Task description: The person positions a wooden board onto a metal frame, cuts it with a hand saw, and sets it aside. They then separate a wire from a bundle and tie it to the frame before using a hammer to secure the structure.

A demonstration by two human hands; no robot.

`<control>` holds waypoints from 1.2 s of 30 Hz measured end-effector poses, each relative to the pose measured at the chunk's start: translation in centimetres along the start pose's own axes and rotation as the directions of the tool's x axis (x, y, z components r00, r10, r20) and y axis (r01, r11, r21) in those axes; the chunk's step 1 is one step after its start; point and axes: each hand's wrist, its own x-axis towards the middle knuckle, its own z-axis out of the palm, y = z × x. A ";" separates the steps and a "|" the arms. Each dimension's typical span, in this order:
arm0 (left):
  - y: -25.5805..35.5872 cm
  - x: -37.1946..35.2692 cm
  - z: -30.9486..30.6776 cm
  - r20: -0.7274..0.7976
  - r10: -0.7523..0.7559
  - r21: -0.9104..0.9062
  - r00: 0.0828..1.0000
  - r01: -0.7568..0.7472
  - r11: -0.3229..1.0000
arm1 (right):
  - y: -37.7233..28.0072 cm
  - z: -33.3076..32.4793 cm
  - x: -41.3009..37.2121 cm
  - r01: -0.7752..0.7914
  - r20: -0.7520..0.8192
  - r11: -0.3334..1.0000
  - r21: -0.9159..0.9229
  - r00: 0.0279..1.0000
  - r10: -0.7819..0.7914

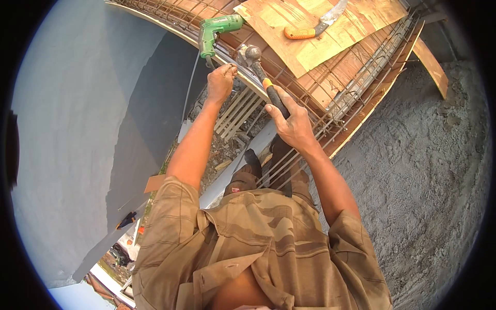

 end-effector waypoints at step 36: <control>-0.8 -1.4 0.9 -0.140 0.268 0.165 0.953 -0.244 0.956 | 2.1 3.1 2.2 0.065 0.068 0.986 -0.150 0.996 -0.055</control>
